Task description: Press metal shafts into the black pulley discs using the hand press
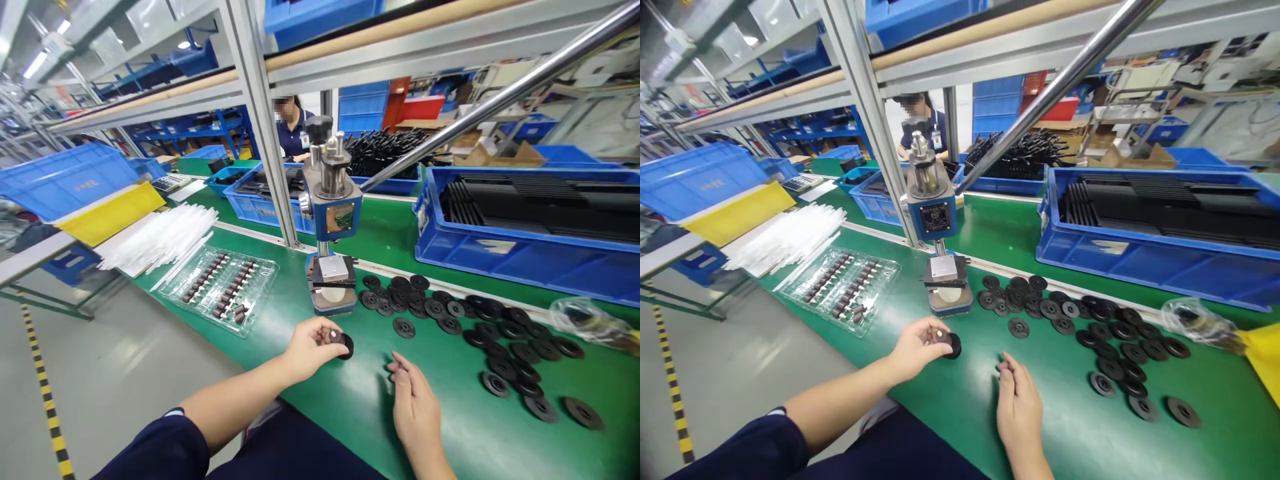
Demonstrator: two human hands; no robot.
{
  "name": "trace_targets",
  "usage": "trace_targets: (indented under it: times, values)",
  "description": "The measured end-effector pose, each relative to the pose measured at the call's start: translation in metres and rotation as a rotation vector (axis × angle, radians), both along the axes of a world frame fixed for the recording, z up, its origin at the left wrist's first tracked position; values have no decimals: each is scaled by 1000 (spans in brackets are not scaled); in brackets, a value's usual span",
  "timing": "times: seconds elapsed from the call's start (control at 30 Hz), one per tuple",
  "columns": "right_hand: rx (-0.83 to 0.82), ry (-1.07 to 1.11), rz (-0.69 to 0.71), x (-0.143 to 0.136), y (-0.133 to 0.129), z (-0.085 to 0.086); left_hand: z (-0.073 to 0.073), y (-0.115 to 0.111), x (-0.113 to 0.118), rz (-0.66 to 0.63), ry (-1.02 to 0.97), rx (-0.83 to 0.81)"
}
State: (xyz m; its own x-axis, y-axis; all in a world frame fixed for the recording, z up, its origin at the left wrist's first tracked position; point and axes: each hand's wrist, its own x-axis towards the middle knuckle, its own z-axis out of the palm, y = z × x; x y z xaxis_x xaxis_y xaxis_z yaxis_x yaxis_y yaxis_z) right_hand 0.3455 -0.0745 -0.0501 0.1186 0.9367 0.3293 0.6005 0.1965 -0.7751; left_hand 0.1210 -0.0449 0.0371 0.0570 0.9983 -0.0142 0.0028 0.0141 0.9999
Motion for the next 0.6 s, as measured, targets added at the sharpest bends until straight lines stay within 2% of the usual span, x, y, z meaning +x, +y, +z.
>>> trace_targets:
  times: [0.1,0.17,0.23,0.27,0.37,0.5,0.57,0.6]
  values:
    - [23,-59,36,-2,2,-1,53,15,-21,97,146,277]
    - [55,-95,63,-4,3,2,85,30,-32,117,244,455]
    - [73,-110,71,-6,3,6,109,48,-39,111,290,513]
    - [77,-112,70,-6,4,7,116,58,-40,101,296,497]
    - [88,-106,62,-7,3,5,121,87,-39,71,265,380]
    - [73,-67,54,-4,4,6,112,110,-33,52,196,321]
    - [63,-39,45,0,8,20,109,113,-32,35,191,337]
    - [68,-35,37,2,11,34,108,113,-32,29,197,346]
